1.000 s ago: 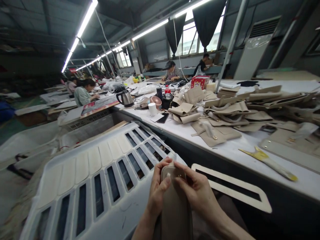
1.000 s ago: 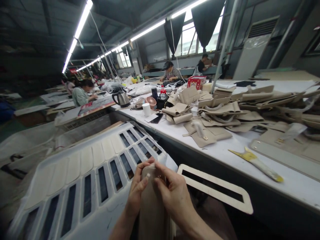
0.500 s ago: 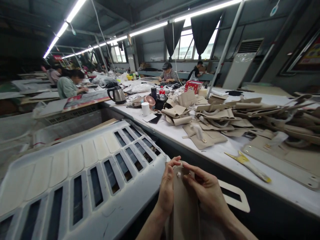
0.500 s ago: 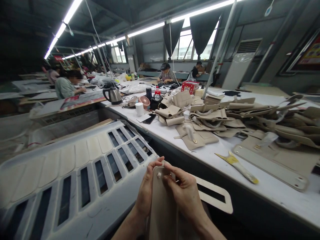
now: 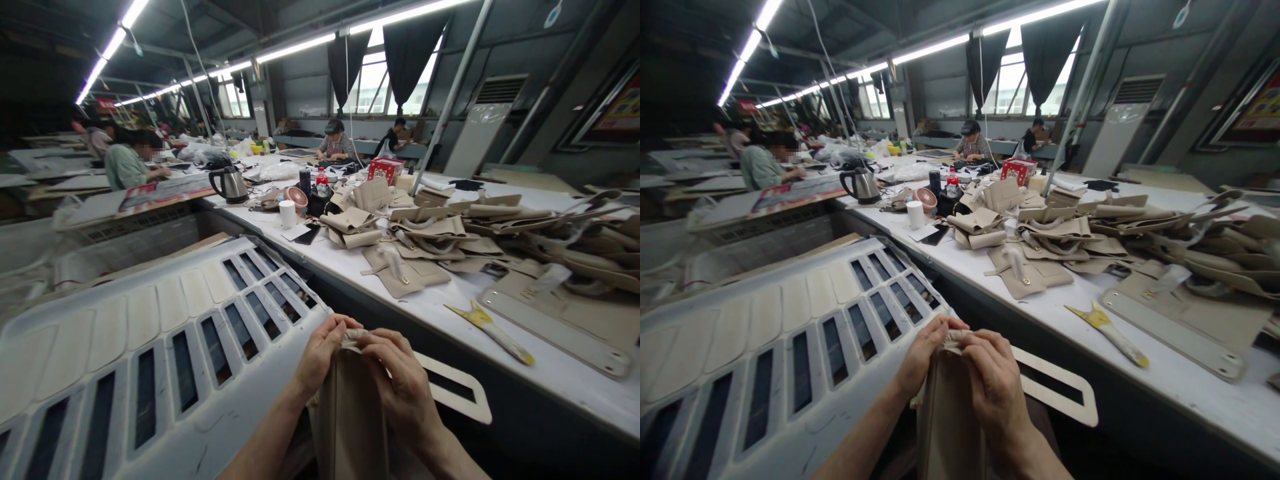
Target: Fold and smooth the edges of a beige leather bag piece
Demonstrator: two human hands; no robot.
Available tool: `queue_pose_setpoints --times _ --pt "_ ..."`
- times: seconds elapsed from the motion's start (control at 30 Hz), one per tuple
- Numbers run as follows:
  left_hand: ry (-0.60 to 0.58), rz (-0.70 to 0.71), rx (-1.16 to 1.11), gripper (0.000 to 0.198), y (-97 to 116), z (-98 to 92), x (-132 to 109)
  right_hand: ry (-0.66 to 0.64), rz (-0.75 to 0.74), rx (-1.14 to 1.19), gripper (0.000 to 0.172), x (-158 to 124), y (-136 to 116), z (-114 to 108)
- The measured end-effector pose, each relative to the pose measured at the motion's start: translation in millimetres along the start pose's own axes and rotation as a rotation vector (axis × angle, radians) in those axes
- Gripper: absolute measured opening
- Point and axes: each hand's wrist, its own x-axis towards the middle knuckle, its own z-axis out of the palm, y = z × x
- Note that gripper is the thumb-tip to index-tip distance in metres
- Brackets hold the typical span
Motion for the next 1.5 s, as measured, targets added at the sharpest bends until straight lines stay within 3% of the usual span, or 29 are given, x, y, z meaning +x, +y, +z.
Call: queue_pose_setpoints --times 0.27,0.33,0.43,0.53,0.63,0.77,0.87,0.97,1.1,1.23,1.4,1.5 --pt "0.005 -0.073 0.226 0.032 -6 -13.1 -7 -0.069 -0.224 0.105 0.033 -34 -18 -1" --pt "-0.011 -0.08 0.218 0.034 -6 -12.7 -7 -0.1 -0.166 0.129 0.034 -31 -15 -6" --pt "-0.044 -0.084 0.149 0.037 -2 -9.2 -6 -0.131 0.052 0.123 0.038 -15 -3 -13" --pt "-0.062 -0.112 0.108 0.04 4 -6.9 -5 -0.167 0.111 0.136 0.027 -2 5 -15" --pt "-0.083 -0.127 0.095 0.043 4 -8.4 -6 -0.172 -0.003 0.084 0.025 -9 2 -12" --pt "-0.057 -0.114 0.136 0.043 -3 -10.9 -10 -0.21 -0.276 -0.066 0.026 -37 -12 -8" --pt "-0.028 -0.13 0.187 0.043 -8 -11.2 -10 -0.151 -0.476 -0.136 0.026 -52 -23 -11" --pt "-0.055 -0.13 0.229 0.041 -9 -10.3 -9 -0.209 -0.547 -0.164 0.031 -49 -33 -22" --pt "-0.086 -0.119 0.317 0.039 -4 -7.2 -10 -0.513 -0.528 -0.13 0.034 -30 -46 -39" --pt "-0.083 -0.056 0.383 0.036 1 -5.3 -11 -0.677 -0.459 -0.034 0.039 -22 -52 -44" --pt "-0.087 -0.037 0.39 0.036 0 -6.1 -11 -0.77 -0.382 0.112 0.043 -15 -54 -51" --pt "-0.101 -0.032 0.355 0.038 -1 -7.4 -10 -0.675 -0.288 0.227 0.03 1 -43 -54"
